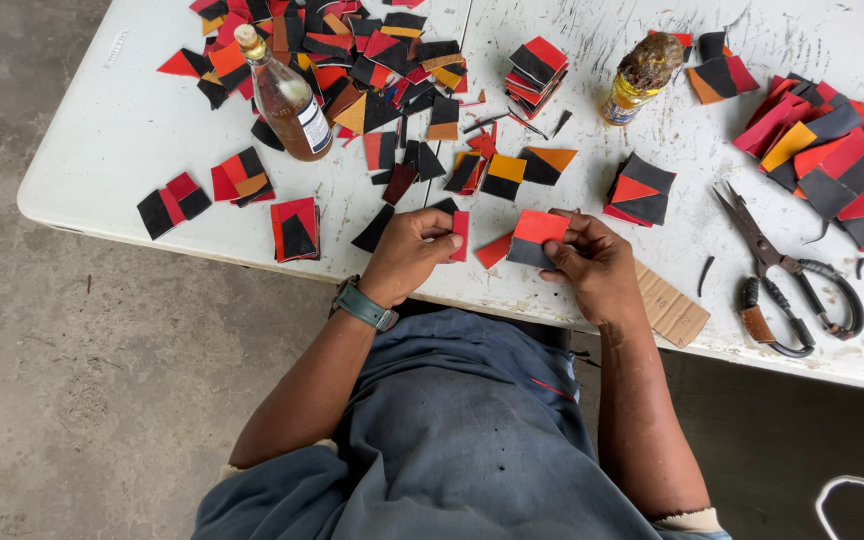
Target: The person repeatedly picks up small rectangular pieces of red, black, and orange material, aligns them, and trims edges using shears. The person stacks the trimmed pieces on the table and continues the cycle with new pieces.
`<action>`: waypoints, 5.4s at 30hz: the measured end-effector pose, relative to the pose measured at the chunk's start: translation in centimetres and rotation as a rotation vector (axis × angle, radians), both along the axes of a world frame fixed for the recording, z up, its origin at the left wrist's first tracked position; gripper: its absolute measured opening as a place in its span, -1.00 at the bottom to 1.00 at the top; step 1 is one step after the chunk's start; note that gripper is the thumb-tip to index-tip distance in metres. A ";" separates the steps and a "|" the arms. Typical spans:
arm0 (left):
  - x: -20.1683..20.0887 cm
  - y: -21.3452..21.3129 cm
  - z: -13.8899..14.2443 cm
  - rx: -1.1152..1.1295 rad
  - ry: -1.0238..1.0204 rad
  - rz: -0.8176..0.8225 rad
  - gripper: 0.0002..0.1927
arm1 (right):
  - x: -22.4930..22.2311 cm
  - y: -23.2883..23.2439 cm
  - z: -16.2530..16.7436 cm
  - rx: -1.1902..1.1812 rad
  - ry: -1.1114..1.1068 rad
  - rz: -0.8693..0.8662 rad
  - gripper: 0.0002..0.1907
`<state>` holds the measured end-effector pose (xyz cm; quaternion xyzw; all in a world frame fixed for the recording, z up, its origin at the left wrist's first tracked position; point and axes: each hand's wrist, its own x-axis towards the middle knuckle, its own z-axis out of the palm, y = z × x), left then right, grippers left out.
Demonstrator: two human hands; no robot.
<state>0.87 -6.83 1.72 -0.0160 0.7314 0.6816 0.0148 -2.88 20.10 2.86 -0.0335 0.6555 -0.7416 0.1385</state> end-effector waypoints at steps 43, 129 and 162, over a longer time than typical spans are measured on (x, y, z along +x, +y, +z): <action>2.4 6.7 -0.9 -0.685 0.497 0.039 -0.79 | 0.2 1.0 -0.6 -0.143 0.069 -0.259 -0.74; 3.5 -1.2 -0.6 -0.378 0.221 0.244 -0.77 | -0.6 0.4 -2.8 -0.162 -0.040 0.033 -0.62; -9.8 -5.7 2.9 -0.920 0.207 0.131 -0.77 | -0.5 0.2 -2.5 -0.153 -0.056 0.034 -0.57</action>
